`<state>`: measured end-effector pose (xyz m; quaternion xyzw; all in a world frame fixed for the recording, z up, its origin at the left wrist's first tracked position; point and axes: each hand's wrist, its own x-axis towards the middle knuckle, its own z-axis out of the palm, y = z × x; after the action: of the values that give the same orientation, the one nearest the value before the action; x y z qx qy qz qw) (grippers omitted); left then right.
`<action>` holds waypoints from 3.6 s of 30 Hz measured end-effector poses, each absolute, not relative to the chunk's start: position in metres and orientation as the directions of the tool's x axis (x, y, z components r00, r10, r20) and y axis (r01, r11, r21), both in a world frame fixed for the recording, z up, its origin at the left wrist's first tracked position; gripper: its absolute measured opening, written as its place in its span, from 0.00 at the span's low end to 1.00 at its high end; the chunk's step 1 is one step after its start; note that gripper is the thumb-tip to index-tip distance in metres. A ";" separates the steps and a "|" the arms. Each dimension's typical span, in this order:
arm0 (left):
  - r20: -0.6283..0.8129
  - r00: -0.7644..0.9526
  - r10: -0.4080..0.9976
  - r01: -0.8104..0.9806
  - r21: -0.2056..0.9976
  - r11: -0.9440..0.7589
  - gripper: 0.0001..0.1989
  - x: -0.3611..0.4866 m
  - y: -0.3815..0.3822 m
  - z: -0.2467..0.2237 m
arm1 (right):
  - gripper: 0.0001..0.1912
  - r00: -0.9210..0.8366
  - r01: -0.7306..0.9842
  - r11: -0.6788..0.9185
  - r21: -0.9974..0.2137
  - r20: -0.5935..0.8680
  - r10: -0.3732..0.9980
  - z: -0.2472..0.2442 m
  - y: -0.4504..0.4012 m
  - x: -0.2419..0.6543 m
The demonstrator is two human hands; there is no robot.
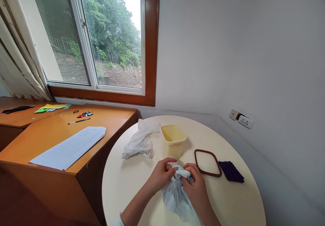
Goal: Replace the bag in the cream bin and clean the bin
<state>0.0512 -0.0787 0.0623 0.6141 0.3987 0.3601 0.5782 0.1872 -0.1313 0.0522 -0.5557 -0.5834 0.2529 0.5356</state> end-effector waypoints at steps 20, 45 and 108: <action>-0.007 0.214 0.977 -0.050 0.999 0.018 0.09 0.056 -0.068 0.056 | 0.10 -0.032 0.425 0.315 -0.848 0.334 0.942 0.050 -0.139 0.184; 0.009 0.529 0.848 -0.138 0.988 0.076 0.12 0.048 -0.090 0.076 | 0.13 0.426 0.240 0.064 -0.969 0.164 0.890 0.044 -0.119 0.191; -0.020 0.237 0.971 -0.531 0.835 0.147 0.16 0.057 -0.089 0.138 | 0.17 -0.173 0.334 0.282 -0.900 0.236 0.956 0.102 -0.150 0.213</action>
<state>0.0568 -0.0890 0.1376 0.3674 0.2999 0.5399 0.6954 0.2135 -0.1499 0.1021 -0.4779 -0.6750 0.3616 0.4305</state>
